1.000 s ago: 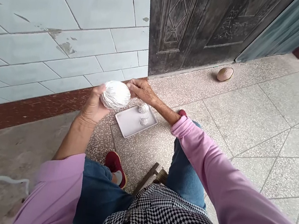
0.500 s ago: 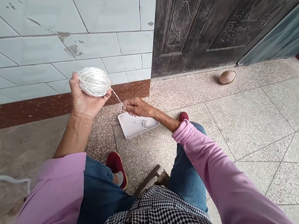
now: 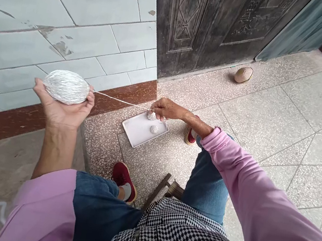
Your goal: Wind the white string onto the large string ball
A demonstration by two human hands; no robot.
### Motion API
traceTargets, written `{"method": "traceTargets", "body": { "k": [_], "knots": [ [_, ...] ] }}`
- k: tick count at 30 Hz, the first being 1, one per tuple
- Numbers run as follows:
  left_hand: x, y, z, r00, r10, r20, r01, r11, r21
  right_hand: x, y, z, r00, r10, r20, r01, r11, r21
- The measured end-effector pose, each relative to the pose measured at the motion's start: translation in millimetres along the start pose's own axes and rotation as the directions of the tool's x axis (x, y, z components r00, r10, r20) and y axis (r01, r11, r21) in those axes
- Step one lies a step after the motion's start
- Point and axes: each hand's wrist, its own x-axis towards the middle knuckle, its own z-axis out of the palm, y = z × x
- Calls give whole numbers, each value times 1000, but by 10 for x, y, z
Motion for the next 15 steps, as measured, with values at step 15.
{"method": "traceTargets", "body": {
  "k": [15],
  "knots": [
    [-167, -585, 393, 938, -69, 339, -15, 971, 237, 464, -233, 515, 993, 44, -112, 35, 786, 617]
  ]
}}
